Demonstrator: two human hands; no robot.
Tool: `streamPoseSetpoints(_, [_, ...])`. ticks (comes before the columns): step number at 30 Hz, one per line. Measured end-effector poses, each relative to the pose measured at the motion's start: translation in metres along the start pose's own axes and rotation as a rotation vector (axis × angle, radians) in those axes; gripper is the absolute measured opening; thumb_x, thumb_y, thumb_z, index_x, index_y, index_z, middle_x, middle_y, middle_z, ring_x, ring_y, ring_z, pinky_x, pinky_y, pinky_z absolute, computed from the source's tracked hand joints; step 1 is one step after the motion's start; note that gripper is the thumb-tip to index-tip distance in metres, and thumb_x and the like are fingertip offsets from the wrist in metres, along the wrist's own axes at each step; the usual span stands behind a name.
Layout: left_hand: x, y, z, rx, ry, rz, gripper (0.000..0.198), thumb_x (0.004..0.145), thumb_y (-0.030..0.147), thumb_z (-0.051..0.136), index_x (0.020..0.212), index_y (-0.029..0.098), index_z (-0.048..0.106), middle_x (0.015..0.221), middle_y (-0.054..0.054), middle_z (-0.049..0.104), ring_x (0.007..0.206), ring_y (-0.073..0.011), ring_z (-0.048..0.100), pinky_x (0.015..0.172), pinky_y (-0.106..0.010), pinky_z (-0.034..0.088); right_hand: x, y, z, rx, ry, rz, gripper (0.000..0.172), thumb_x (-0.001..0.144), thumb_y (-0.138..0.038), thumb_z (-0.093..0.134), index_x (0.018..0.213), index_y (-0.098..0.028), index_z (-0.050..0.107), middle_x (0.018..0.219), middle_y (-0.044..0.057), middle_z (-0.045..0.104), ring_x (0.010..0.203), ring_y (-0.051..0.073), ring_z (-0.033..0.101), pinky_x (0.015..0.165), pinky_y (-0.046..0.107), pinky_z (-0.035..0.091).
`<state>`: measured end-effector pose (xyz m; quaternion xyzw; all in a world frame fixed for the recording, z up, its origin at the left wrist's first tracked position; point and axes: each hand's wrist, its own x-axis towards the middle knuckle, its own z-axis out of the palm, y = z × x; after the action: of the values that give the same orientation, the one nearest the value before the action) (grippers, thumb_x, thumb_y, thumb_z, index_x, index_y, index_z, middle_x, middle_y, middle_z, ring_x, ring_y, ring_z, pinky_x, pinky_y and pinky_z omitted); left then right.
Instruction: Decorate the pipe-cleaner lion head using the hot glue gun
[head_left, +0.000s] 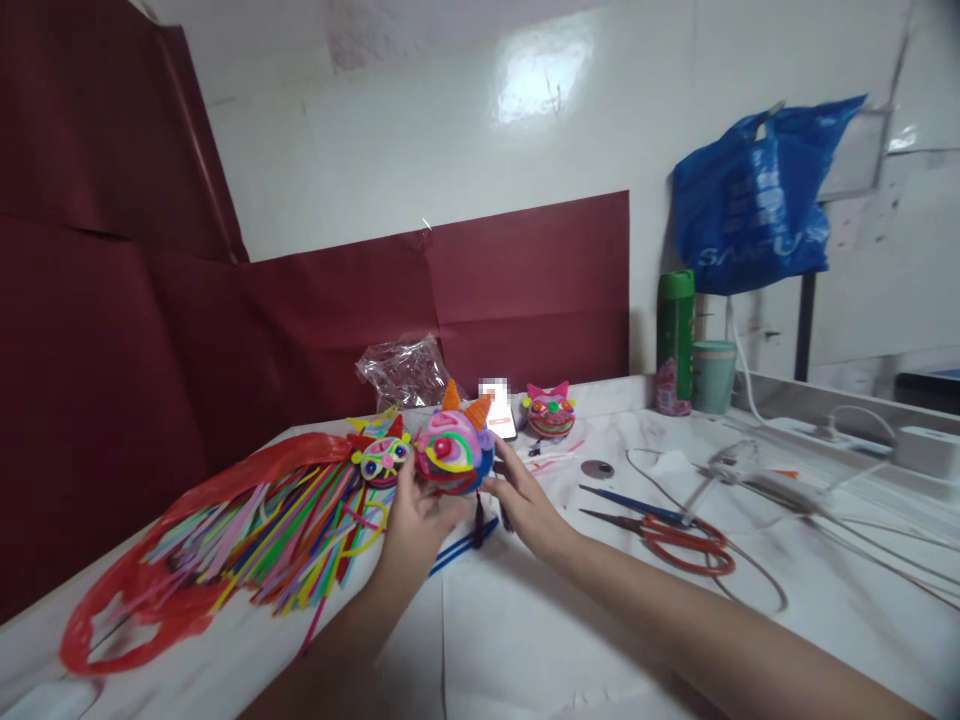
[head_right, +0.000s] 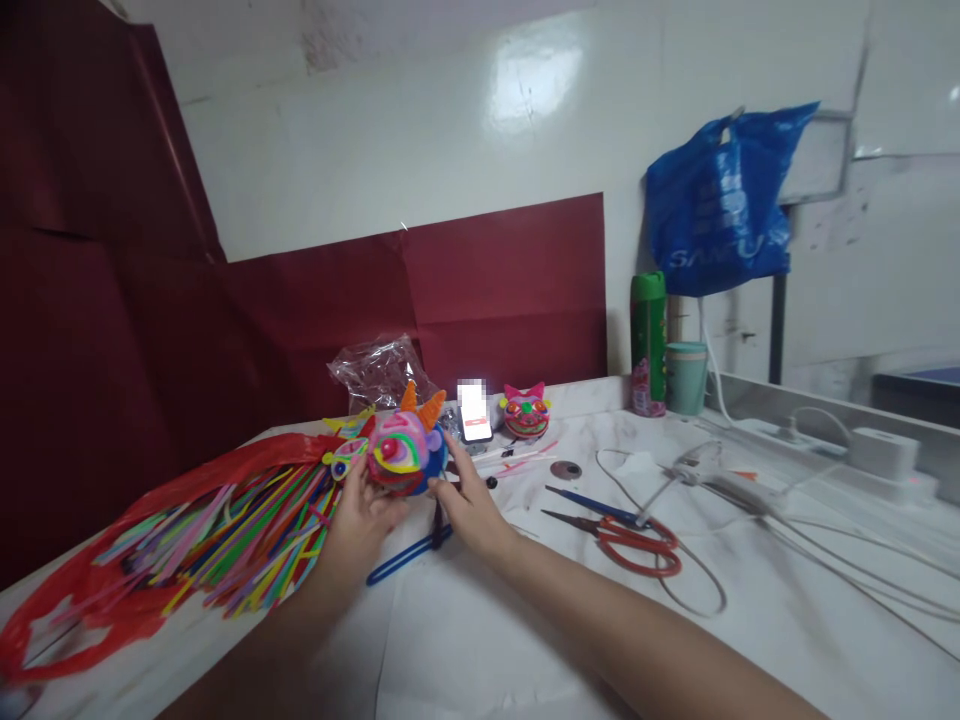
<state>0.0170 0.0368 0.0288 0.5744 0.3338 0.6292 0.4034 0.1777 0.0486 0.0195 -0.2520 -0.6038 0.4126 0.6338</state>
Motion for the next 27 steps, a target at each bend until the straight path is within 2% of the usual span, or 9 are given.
streamPoseSetpoints(4, [0.006, 0.006, -0.008, -0.211, -0.041, -0.033, 0.061, 0.073, 0.045, 0.074, 0.125, 0.024, 0.050, 0.127, -0.012, 0.065, 0.122, -0.0296, 0.059, 0.099, -0.044, 0.050, -0.006, 0.002, 0.002, -0.199, 0.007, -0.146, 0.050, 0.083, -0.024, 0.053, 0.132, -0.034, 0.057, 0.122, 0.004, 0.054, 0.108, 0.023, 0.053, 0.100, 0.042, 0.042])
streamPoseSetpoints(8, [0.011, -0.003, -0.014, -0.284, -0.013, -0.066, 0.052, 0.077, 0.046, 0.070, 0.122, 0.027, 0.054, 0.121, -0.009, 0.069, 0.116, -0.0289, 0.063, 0.095, -0.046, 0.052, -0.011, -0.003, 0.005, -0.247, -0.034, -0.247, 0.042, 0.088, -0.027, 0.052, 0.129, -0.033, 0.060, 0.122, 0.006, 0.052, 0.113, 0.023, 0.051, 0.093, 0.038, 0.047])
streamPoseSetpoints(12, [0.019, -0.012, -0.025, -0.346, -0.016, -0.105, 0.042, 0.080, 0.050, 0.064, 0.113, 0.024, 0.063, 0.115, -0.008, 0.072, 0.112, -0.0285, 0.064, 0.095, -0.046, 0.052, -0.010, -0.010, 0.004, -0.226, -0.061, -0.232, 0.031, 0.089, -0.032, 0.053, 0.117, -0.030, 0.068, 0.121, 0.007, 0.057, 0.112, 0.024, 0.054, 0.097, 0.040, 0.044])
streamPoseSetpoints(15, [0.023, -0.014, -0.035, -0.484, 0.030, -0.182, 0.044, 0.076, 0.058, 0.064, 0.107, 0.027, 0.066, 0.110, -0.006, 0.074, 0.107, -0.0290, 0.066, 0.092, -0.049, 0.052, -0.006, -0.010, 0.002, -0.226, 0.050, -0.142, 0.027, 0.087, -0.039, 0.054, 0.105, -0.026, 0.069, 0.113, 0.008, 0.062, 0.106, 0.026, 0.057, 0.096, 0.043, 0.044])
streamPoseSetpoints(17, [0.023, -0.013, -0.041, -0.605, 0.027, -0.257, 0.048, 0.074, 0.062, 0.065, 0.107, 0.028, 0.067, 0.110, -0.006, 0.074, 0.104, -0.0298, 0.067, 0.089, -0.051, 0.053, -0.003, -0.008, 0.001, -0.215, 0.105, -0.025, 0.034, 0.083, -0.046, 0.058, 0.107, -0.024, 0.067, 0.112, 0.010, 0.062, 0.104, 0.027, 0.059, 0.092, 0.045, 0.047])
streamPoseSetpoints(20, [0.020, -0.013, -0.044, -0.719, -0.031, -0.333, 0.048, 0.075, 0.058, 0.066, 0.111, 0.026, 0.067, 0.109, -0.008, 0.075, 0.102, -0.0320, 0.067, 0.089, -0.054, 0.052, -0.001, -0.004, -0.001, -0.165, 0.046, 0.080, 0.057, 0.076, -0.052, 0.067, 0.124, -0.023, 0.058, 0.124, 0.013, 0.060, 0.115, 0.030, 0.056, 0.097, 0.048, 0.045])
streamPoseSetpoints(23, [0.015, -0.016, -0.044, -0.810, -0.127, -0.371, 0.046, 0.080, 0.054, 0.061, 0.114, 0.024, 0.067, 0.110, -0.011, 0.074, 0.106, -0.0346, 0.066, 0.093, -0.057, 0.048, 0.000, 0.000, 0.000, -0.121, -0.071, 0.062, 0.077, 0.068, -0.055, 0.076, 0.134, -0.024, 0.051, 0.138, 0.014, 0.055, 0.129, 0.033, 0.048, 0.105, 0.052, 0.038])
streamPoseSetpoints(27, [0.011, -0.022, -0.044, -0.920, -0.254, -0.413, 0.049, 0.085, 0.053, 0.055, 0.122, 0.022, 0.064, 0.110, -0.012, 0.074, 0.112, -0.0352, 0.063, 0.097, -0.057, 0.046, 0.001, 0.001, 0.001, -0.065, -0.183, 0.019, 0.080, 0.062, -0.060, 0.080, 0.130, -0.025, 0.055, 0.135, 0.012, 0.059, 0.126, 0.034, 0.051, 0.106, 0.051, 0.037])
